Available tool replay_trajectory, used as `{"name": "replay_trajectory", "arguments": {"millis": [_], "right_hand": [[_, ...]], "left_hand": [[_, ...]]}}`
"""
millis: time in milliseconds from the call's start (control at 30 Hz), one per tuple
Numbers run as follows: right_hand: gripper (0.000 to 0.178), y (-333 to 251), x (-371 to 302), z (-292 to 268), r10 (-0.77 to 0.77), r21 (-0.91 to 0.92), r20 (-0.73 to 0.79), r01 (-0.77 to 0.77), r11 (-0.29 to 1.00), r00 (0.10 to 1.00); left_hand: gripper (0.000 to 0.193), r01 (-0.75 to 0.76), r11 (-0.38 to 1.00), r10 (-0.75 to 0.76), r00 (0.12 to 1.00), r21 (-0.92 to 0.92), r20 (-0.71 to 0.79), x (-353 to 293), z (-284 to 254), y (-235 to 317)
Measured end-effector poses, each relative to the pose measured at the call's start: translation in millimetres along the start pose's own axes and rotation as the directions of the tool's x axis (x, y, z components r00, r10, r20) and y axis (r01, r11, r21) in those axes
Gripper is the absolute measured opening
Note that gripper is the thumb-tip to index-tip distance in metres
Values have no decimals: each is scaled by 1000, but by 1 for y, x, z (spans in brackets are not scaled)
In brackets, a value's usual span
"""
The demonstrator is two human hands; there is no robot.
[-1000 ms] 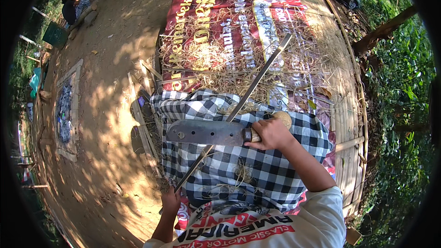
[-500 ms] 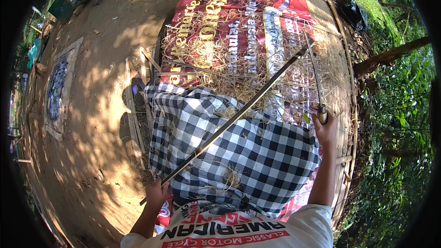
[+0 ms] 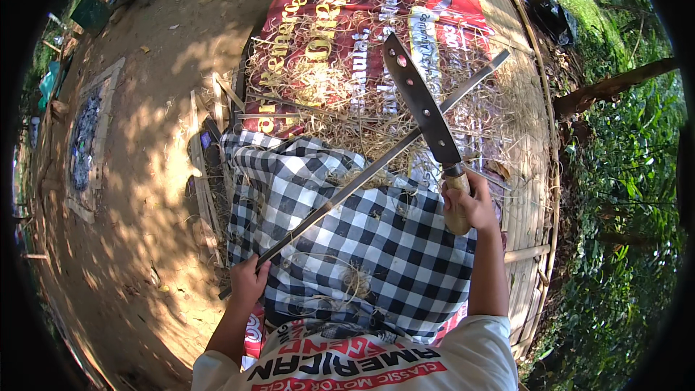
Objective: The person uses a large knife to shave thin strips from a bamboo pole, holding the pole with one hand and scraping the blade along its length.
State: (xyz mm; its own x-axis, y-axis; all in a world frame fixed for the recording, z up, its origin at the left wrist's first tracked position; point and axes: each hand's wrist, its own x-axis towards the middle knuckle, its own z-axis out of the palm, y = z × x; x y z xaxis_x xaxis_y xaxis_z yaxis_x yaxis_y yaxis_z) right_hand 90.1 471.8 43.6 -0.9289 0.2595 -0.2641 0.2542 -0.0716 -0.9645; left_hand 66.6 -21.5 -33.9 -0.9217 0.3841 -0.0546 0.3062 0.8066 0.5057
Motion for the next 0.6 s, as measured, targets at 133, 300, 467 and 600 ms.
{"name": "replay_trajectory", "arguments": {"millis": [133, 300, 467, 600], "right_hand": [[23, -8, 12, -24, -24, -49, -127, 18, 999, 992], [24, 4, 19, -22, -34, -199, -289, -25, 980, 957], [19, 27, 19, 4, 22, -180, -361, -93, 979, 932], [14, 39, 12, 0, 92, -134, -346, -146, 980, 934]], "left_hand": [[30, 21, 1000, -21, 1000, -18, 4, 3, 1, -2], [30, 39, 996, -33, 997, -76, 68, 8, 2, -6], [29, 75, 993, -63, 991, -94, 117, 10, 1, -6], [29, 70, 995, -63, 992, -67, 108, 13, -2, -4]]}}
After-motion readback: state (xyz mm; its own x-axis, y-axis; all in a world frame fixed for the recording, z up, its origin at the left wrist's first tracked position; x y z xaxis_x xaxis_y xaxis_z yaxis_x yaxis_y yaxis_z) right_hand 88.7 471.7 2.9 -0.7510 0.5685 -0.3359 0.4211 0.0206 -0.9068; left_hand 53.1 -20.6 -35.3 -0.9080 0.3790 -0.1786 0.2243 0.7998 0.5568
